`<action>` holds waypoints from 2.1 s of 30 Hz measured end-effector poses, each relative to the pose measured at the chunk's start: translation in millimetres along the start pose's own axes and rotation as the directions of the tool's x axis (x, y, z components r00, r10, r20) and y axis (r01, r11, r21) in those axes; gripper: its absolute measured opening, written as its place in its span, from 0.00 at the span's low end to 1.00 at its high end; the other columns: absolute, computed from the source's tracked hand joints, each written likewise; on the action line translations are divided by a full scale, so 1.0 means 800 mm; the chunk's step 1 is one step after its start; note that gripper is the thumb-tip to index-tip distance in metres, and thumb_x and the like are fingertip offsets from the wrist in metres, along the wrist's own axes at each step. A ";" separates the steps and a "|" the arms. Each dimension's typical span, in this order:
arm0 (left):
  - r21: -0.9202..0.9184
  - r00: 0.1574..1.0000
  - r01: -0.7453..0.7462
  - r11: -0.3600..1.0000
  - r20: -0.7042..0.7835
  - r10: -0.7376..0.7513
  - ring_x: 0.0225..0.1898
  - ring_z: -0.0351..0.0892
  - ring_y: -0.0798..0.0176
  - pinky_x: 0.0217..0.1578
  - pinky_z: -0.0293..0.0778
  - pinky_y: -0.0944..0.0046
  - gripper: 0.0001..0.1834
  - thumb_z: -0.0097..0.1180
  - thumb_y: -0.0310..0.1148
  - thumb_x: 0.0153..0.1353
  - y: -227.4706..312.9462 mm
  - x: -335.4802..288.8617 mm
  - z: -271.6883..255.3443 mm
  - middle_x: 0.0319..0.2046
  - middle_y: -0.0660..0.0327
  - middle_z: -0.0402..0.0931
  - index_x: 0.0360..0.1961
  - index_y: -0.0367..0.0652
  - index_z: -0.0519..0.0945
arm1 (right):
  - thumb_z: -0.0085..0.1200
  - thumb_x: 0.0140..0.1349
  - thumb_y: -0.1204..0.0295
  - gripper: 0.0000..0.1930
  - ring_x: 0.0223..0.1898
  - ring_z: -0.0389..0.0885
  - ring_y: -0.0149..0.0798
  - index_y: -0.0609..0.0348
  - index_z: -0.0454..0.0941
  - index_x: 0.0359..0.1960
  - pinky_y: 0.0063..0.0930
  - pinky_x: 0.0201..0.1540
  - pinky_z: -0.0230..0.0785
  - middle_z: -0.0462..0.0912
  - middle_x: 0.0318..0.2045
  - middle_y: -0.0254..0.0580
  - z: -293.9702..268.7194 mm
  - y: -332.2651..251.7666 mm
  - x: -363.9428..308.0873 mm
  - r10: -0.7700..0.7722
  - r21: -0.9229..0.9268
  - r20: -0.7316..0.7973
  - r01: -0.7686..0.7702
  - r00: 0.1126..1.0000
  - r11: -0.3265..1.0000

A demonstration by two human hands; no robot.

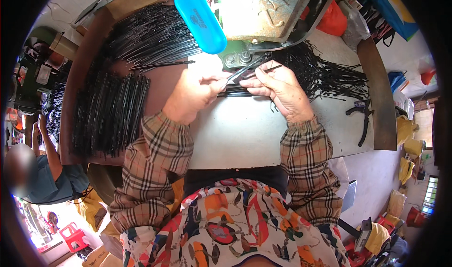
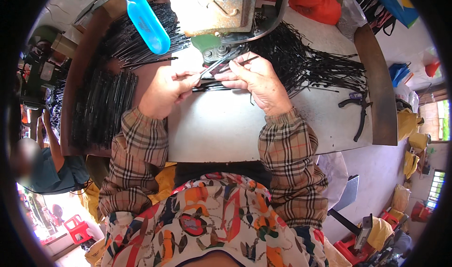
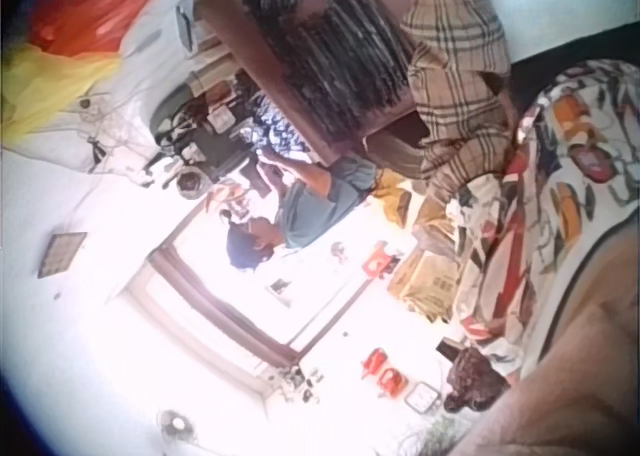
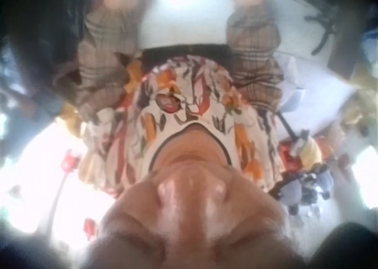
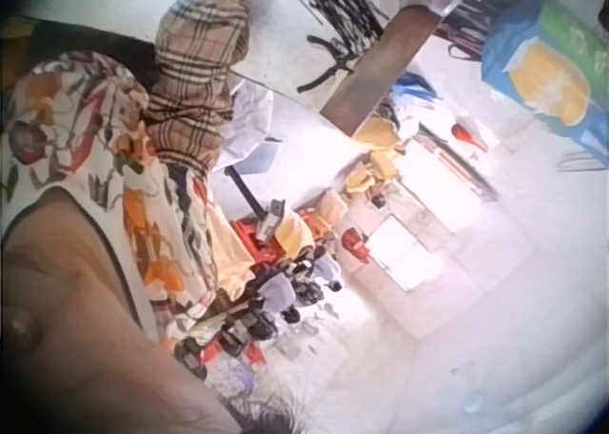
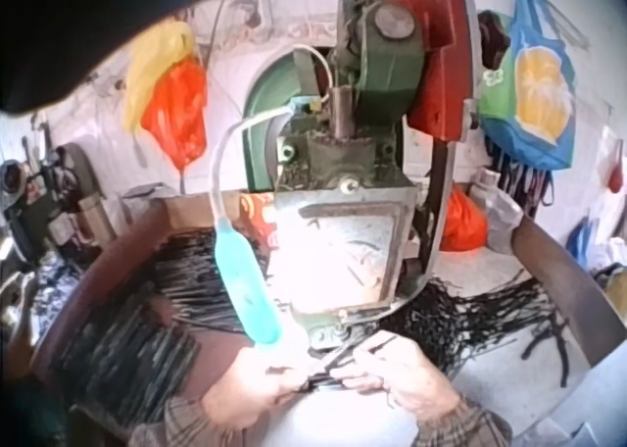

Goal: The person assembles small black metal or plastic pins and fasteners using a bench-mounted press tool.

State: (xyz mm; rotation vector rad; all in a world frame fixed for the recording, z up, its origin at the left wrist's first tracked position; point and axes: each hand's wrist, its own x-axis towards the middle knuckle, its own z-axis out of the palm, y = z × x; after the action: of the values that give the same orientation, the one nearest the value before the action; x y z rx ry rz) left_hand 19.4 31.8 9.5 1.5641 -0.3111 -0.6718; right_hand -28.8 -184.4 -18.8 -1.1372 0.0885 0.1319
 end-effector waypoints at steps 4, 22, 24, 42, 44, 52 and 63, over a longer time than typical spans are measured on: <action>-0.085 1.000 0.024 0.996 0.019 -0.022 0.18 0.65 0.75 0.16 0.57 0.76 0.08 0.58 0.31 0.60 -0.011 0.015 -0.007 0.21 0.64 0.72 0.30 0.36 0.78 | 0.50 0.66 0.75 0.07 0.40 0.84 0.45 0.63 0.65 0.40 0.26 0.41 0.81 0.80 0.37 0.55 0.007 0.007 0.006 -0.075 0.164 -0.067 0.085 0.995 0.983; -0.251 0.987 0.062 0.966 -0.128 -0.096 0.16 0.57 0.81 0.16 0.50 0.79 0.04 0.56 0.29 0.60 -0.013 0.012 0.008 0.22 0.68 0.71 0.31 0.40 0.77 | 0.49 0.66 0.75 0.08 0.35 0.84 0.41 0.64 0.64 0.40 0.25 0.37 0.79 0.79 0.34 0.51 0.006 0.012 0.010 -0.171 0.128 -0.117 0.186 0.978 0.974; -0.256 0.987 0.072 0.964 -0.122 -0.106 0.16 0.58 0.81 0.16 0.50 0.79 0.04 0.56 0.29 0.60 -0.011 0.012 0.008 0.23 0.68 0.71 0.31 0.40 0.76 | 0.49 0.66 0.75 0.08 0.35 0.84 0.41 0.64 0.64 0.40 0.25 0.37 0.79 0.79 0.34 0.51 0.005 0.012 0.010 -0.171 0.129 -0.110 0.185 0.979 0.974; -0.250 0.980 -0.123 0.960 -0.184 0.077 0.20 0.66 0.78 0.21 0.60 0.76 0.03 0.60 0.26 0.54 -0.007 0.038 0.015 0.21 0.68 0.73 0.30 0.40 0.79 | 0.50 0.65 0.77 0.07 0.36 0.83 0.41 0.62 0.65 0.40 0.28 0.38 0.80 0.78 0.36 0.51 0.002 0.028 0.022 -0.304 0.175 -0.211 0.342 0.929 0.923; -0.192 0.967 -0.165 0.968 -0.224 0.120 0.21 0.65 0.79 0.20 0.56 0.78 0.06 0.58 0.27 0.56 -0.011 0.051 0.016 0.25 0.69 0.75 0.35 0.37 0.81 | 0.50 0.65 0.77 0.06 0.36 0.83 0.41 0.62 0.66 0.40 0.28 0.39 0.80 0.79 0.36 0.49 0.000 0.029 0.030 -0.328 0.183 -0.234 0.373 0.915 0.910; -0.156 0.947 -0.282 0.947 -0.204 0.249 0.24 0.68 0.75 0.26 0.63 0.72 0.03 0.58 0.25 0.54 -0.006 0.076 0.015 0.22 0.68 0.74 0.26 0.37 0.80 | 0.49 0.66 0.76 0.05 0.39 0.84 0.41 0.64 0.71 0.41 0.27 0.43 0.79 0.80 0.39 0.49 -0.003 0.020 0.035 -0.342 0.152 -0.281 0.393 0.897 0.907; -0.081 0.990 0.006 0.997 -0.140 -0.018 0.14 0.61 0.78 0.12 0.53 0.77 0.05 0.61 0.29 0.56 0.027 0.078 0.004 0.20 0.68 0.72 0.26 0.41 0.78 | 0.50 0.66 0.76 0.06 0.38 0.84 0.42 0.65 0.71 0.41 0.29 0.42 0.80 0.80 0.37 0.50 0.001 0.013 0.032 -0.293 0.102 -0.308 0.337 0.905 0.936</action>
State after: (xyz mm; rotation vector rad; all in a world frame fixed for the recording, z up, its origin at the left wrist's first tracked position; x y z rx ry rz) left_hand 71.1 -9.4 16.5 1.5285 -0.1678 -0.5734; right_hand -4.9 -177.6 -31.0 -0.9960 0.1693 -0.3289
